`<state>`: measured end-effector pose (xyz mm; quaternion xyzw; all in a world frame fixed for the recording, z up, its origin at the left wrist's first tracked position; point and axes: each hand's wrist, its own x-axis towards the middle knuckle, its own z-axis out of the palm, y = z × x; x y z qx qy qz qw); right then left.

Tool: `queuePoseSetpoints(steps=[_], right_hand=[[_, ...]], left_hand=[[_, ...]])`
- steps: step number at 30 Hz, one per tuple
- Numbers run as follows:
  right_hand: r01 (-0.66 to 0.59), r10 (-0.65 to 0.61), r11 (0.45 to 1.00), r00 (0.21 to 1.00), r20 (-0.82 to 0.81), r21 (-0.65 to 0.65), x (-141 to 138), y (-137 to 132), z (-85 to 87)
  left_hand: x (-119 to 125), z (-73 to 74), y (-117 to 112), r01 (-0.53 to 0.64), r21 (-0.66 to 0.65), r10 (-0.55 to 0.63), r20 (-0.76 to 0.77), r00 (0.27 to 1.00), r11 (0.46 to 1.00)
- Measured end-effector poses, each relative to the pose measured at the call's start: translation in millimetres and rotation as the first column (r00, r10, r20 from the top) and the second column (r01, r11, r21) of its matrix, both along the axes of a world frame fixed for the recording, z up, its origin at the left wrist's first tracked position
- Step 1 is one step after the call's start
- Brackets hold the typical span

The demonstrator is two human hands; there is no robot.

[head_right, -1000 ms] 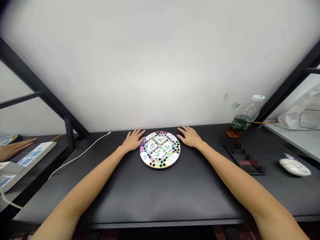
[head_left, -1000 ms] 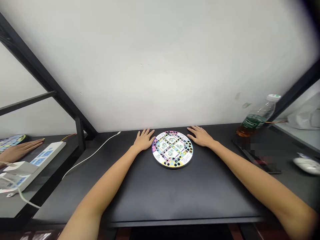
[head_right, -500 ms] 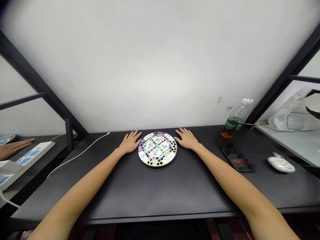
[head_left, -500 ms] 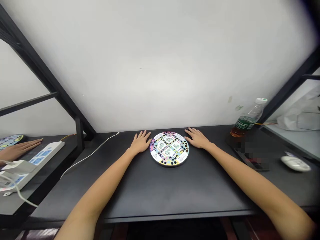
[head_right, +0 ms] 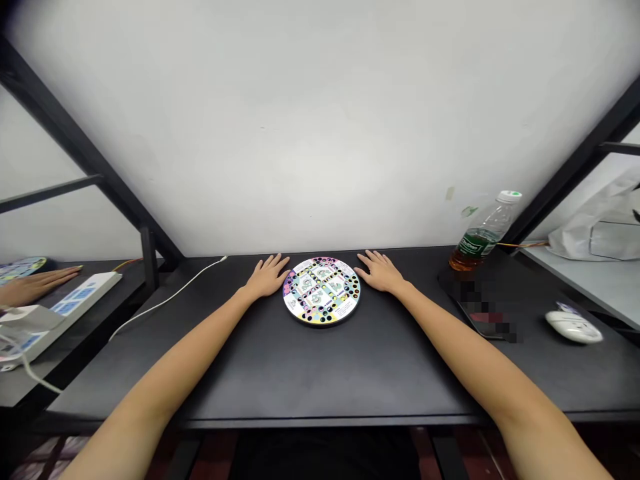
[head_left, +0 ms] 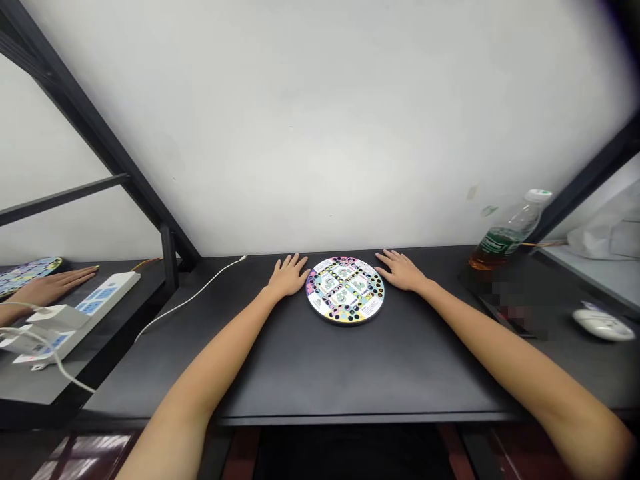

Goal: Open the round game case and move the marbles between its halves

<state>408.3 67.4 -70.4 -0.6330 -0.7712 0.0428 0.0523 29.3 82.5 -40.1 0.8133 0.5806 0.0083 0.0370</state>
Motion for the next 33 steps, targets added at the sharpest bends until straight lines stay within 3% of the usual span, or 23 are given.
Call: queuePoseSetpoints(steps=[33], right_hand=[[0.002, -0.003, 1.0, 0.999, -0.037, -0.022, -4.3, -2.2, 11.8]], left_hand=[[-0.3, 1.1, 4.3, 0.009, 0.019, -0.008, -0.055, 0.998, 1.0]])
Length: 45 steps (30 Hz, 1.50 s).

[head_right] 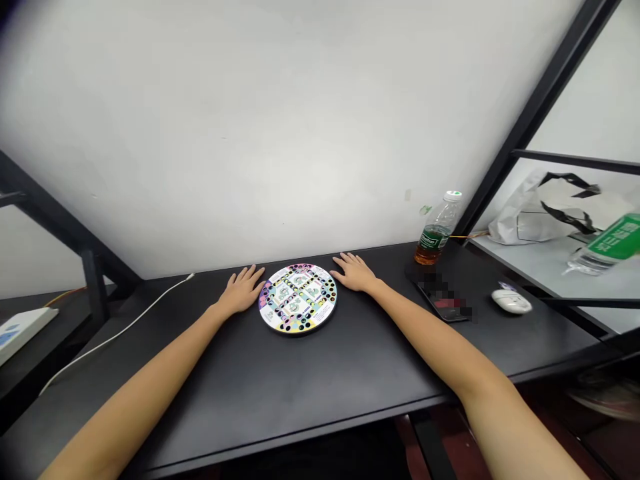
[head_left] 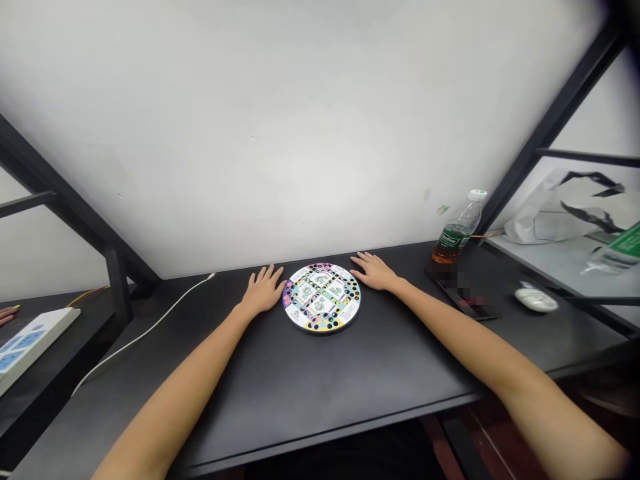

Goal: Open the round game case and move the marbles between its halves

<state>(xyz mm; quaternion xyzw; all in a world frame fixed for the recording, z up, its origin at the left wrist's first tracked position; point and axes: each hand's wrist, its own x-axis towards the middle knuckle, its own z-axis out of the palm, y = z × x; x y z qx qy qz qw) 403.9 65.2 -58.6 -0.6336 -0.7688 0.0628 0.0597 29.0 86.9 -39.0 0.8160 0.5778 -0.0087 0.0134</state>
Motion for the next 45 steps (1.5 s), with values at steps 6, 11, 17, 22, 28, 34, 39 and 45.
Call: queuePoseSetpoints(steps=[6, 11, 17, 22, 28, 34, 39, 45], right_hand=[[0.002, -0.002, 1.0, 1.0, 0.004, 0.012, 1.6, 1.8, -3.0], [-0.006, 0.006, 1.0, 1.0, 0.003, 0.01, 3.1, 2.7, -5.4], [-0.013, 0.013, 1.0, 1.0, 0.007, 0.02, 3.2, 2.1, -6.4], [-0.007, 0.007, 1.0, 1.0, 0.013, 0.021, 3.3, 2.0, -6.4], [-0.009, 0.009, 1.0, 1.0, 0.005, 0.019, 3.3, 2.5, -6.5], [-0.009, 0.009, 1.0, 1.0, 0.005, 0.021, 3.1, 2.4, -6.4], [-0.01, 0.01, 1.0, 1.0, 0.007, 0.025, 3.3, 2.2, -6.4], [-0.008, 0.008, 1.0, 1.0, 0.009, 0.022, 3.6, 1.9, -6.2]], left_hand=[[-0.6, -1.6, 1.1, 0.002, 0.002, -0.002, 0.005, 1.0, 1.0], [1.0, 1.6, -2.5, 0.003, -0.016, -0.003, 0.014, 1.0, 1.0], [1.2, 3.0, -5.0, 0.005, -0.011, -0.005, 0.018, 1.0, 1.0], [0.5, 2.3, -4.6, 0.01, -0.007, -0.01, 0.021, 1.0, 1.0], [-0.3, 1.3, -3.3, 0.009, -0.008, -0.009, 0.019, 1.0, 1.0], [-1.4, -0.6, -2.2, 0.011, -0.004, -0.011, 0.024, 1.0, 1.0], [-0.2, 1.7, -4.1, 0.012, -0.008, -0.012, 0.029, 0.999, 1.0], [1.0, 3.8, -5.6, 0.009, -0.012, -0.008, 0.032, 0.999, 1.0]])
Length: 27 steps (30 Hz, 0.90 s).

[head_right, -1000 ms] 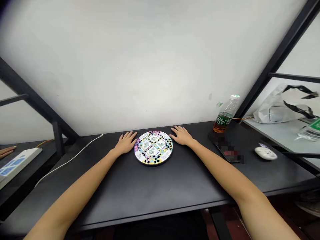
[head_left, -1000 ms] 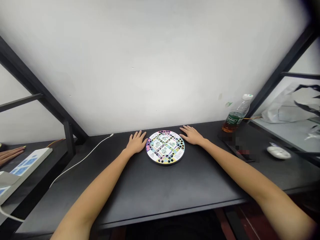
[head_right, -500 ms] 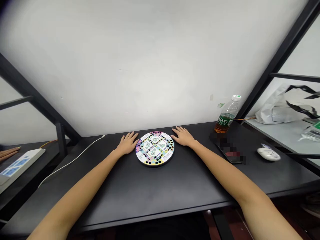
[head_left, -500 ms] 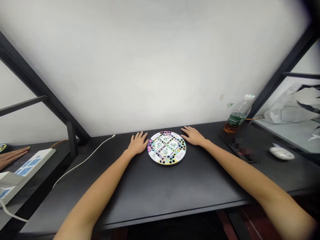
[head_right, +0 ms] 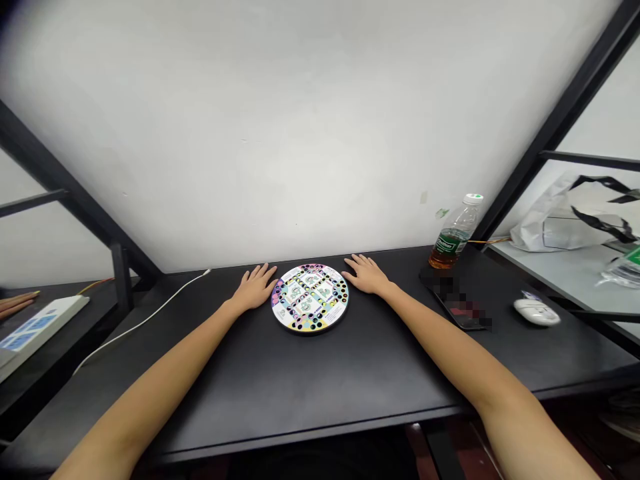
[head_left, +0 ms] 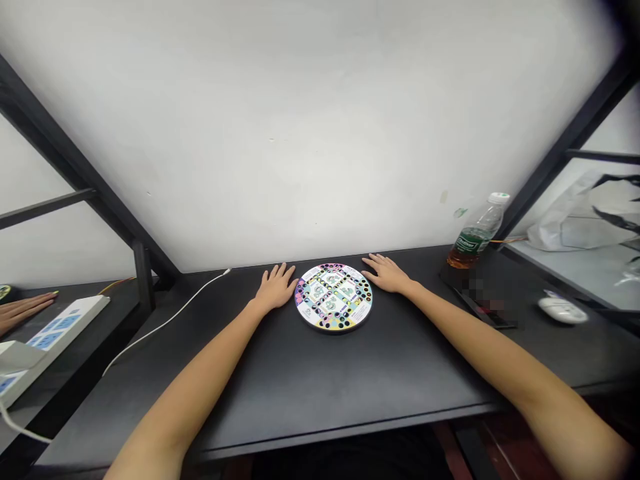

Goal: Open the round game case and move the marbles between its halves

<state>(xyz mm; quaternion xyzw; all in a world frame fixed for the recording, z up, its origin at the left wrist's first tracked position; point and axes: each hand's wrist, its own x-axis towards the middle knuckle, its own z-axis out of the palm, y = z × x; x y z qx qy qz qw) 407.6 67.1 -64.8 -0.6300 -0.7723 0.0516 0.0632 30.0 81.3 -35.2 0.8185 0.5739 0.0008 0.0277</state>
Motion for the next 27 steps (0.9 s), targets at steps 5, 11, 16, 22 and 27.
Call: queuePoseSetpoints(steps=[5, 11, 16, 22, 27], right_hand=[[0.001, -0.001, 1.0, 1.0, -0.003, -0.005, -0.5, -1.1, 1.5], [-0.002, 0.002, 1.0, 1.0, -0.005, -0.003, 0.7, 0.4, -0.4], [0.001, -0.001, 1.0, 1.0, -0.005, -0.004, 1.8, 1.5, -2.5], [0.0, 0.0, 1.0, 1.0, -0.009, 0.003, 2.3, 1.9, -4.2], [-0.002, 0.002, 1.0, 1.0, -0.016, 0.008, 2.9, 2.1, -5.0]], left_hand=[[-0.2, -1.0, 0.8, -0.002, -0.007, 0.002, 0.013, 1.0, 1.0], [-0.7, -2.4, 1.2, 0.002, -0.001, -0.002, 0.011, 1.0, 1.0], [-0.7, -3.5, 1.6, -0.003, 0.008, 0.003, 0.003, 1.0, 1.0], [-1.1, -4.4, 2.0, 0.006, 0.011, -0.006, 0.004, 1.0, 1.0], [-0.6, -3.4, 1.3, 0.003, 0.0, -0.003, 0.004, 1.0, 1.0]])
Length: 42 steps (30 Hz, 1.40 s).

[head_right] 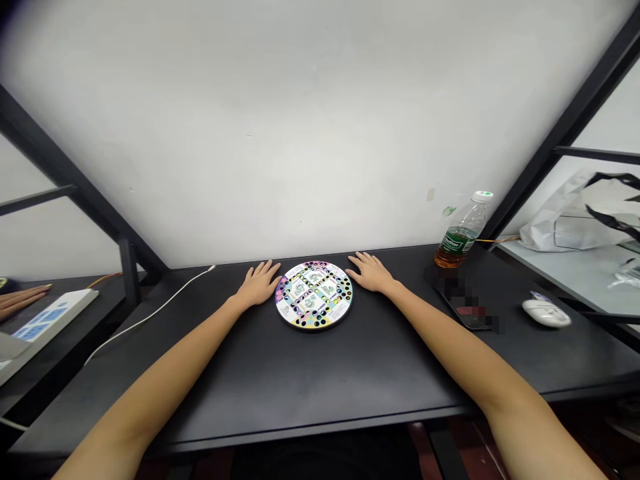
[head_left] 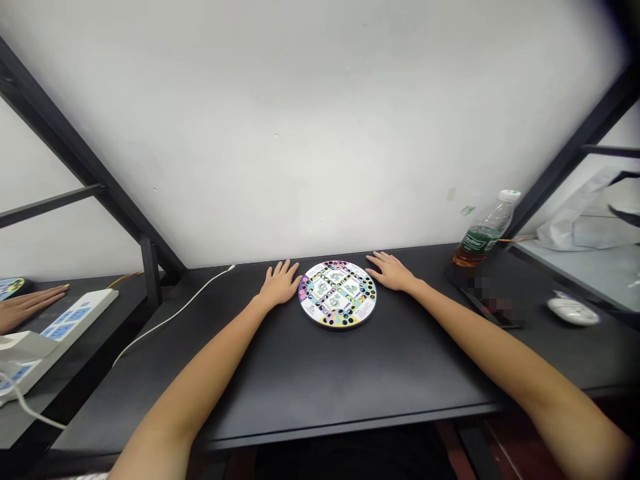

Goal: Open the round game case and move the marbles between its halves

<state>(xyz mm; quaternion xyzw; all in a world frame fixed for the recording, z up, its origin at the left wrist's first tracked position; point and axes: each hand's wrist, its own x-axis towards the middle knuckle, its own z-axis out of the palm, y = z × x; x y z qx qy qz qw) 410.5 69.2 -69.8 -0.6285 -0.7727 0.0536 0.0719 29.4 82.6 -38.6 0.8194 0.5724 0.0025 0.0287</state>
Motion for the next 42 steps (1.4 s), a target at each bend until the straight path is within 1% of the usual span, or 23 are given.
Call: queuePoseSetpoints(steps=[9, 42], right_hand=[[0.0, 0.0, 1.0, 1.0, 0.007, 0.0, -0.9, -0.9, 1.5], [0.01, -0.009, 1.0, 1.0, 0.008, -0.015, -2.8, -2.5, 4.5]], left_hand=[[-0.4, -1.9, 0.8, 0.002, 0.017, -0.002, -0.009, 1.0, 1.0], [0.0, -1.0, 0.0, 0.003, 0.014, -0.003, -0.001, 1.0, 1.0]])
